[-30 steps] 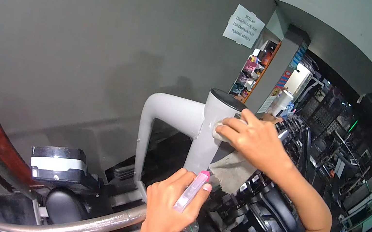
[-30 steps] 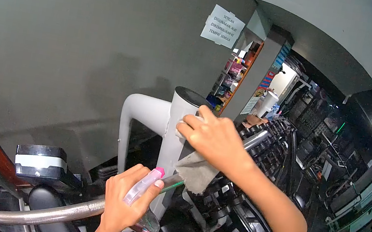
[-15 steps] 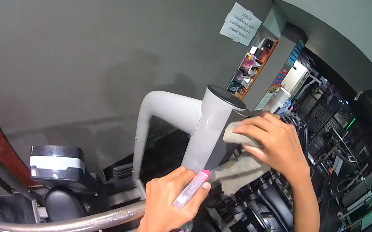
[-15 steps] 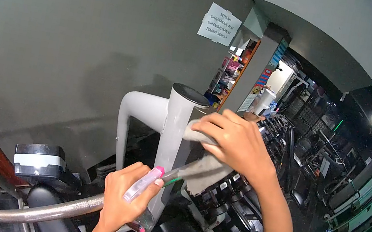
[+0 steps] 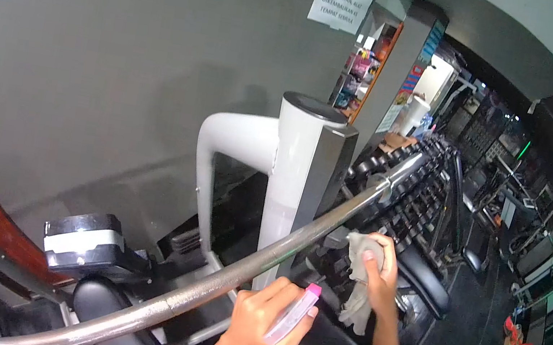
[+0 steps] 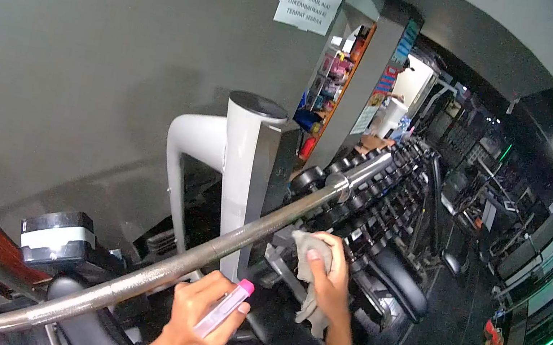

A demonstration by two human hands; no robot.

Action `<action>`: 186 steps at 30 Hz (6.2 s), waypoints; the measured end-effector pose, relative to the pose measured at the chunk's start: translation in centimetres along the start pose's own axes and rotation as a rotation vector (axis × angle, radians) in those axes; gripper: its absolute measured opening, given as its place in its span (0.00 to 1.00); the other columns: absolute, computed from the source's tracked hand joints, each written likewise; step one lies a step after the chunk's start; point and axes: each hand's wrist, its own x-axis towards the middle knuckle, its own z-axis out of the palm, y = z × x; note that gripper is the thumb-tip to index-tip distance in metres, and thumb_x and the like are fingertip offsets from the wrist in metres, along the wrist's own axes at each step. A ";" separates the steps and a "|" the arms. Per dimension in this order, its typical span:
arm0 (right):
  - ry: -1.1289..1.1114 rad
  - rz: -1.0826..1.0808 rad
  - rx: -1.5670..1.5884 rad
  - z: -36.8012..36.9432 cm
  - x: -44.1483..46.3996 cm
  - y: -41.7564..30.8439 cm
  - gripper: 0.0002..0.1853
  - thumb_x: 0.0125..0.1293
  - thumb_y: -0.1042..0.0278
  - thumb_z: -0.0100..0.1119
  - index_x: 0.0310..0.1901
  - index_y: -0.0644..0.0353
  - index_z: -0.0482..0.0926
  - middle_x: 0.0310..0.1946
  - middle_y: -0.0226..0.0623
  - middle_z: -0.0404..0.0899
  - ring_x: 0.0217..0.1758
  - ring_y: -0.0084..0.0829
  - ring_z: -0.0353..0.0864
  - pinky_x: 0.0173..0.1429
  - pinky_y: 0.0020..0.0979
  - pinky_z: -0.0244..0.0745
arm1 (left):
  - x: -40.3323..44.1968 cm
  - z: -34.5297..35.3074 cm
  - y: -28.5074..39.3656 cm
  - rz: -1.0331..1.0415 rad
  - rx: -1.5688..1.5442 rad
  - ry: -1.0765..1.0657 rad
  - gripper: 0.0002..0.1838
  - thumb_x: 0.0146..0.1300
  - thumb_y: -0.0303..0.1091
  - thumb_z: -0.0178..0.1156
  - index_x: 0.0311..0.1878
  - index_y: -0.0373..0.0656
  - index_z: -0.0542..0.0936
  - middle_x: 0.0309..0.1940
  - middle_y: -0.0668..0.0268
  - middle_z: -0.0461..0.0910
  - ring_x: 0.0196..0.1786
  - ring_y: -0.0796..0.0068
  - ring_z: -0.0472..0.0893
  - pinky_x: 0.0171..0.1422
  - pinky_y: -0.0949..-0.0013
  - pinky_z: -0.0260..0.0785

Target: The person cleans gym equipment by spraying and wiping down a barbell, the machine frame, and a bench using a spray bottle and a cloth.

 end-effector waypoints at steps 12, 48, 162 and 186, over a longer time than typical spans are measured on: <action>0.285 0.373 0.254 8.2 -13.6 6.2 0.25 0.64 0.71 0.56 0.63 0.59 0.69 0.53 0.38 0.75 0.46 0.26 0.77 0.43 0.27 0.73 | -5.5 5.9 -12.7 -0.533 -0.044 0.032 0.13 0.63 0.35 0.66 0.49 0.42 0.86 0.38 0.55 0.86 0.42 0.51 0.86 0.49 0.55 0.76; -0.417 -0.341 -1.046 10.7 -6.5 8.3 0.11 0.62 0.71 0.61 0.45 0.47 0.87 0.58 0.25 0.78 0.59 0.35 0.78 0.36 0.33 0.86 | -10.6 0.5 -13.5 -0.731 -0.510 -0.028 0.15 0.63 0.39 0.62 0.35 0.33 0.81 0.30 0.60 0.81 0.24 0.71 0.81 0.29 0.68 0.74; -0.552 -0.213 0.497 -6.9 21.8 -1.1 0.15 0.77 0.66 0.45 0.59 0.61 0.70 0.45 0.29 0.73 0.49 0.18 0.69 0.58 0.22 0.66 | 11.9 6.5 7.9 -0.573 0.050 0.237 0.17 0.70 0.36 0.65 0.30 0.30 0.79 0.22 0.65 0.78 0.22 0.78 0.81 0.26 0.72 0.75; -1.096 -0.767 0.588 5.9 38.7 1.6 0.21 0.54 0.69 0.68 0.52 0.57 0.79 0.45 0.38 0.82 0.48 0.32 0.82 0.54 0.35 0.78 | 22.3 15.1 7.9 -0.291 1.152 0.341 0.19 0.73 0.39 0.63 0.32 0.32 0.78 0.22 0.52 0.73 0.24 0.51 0.72 0.34 0.55 0.65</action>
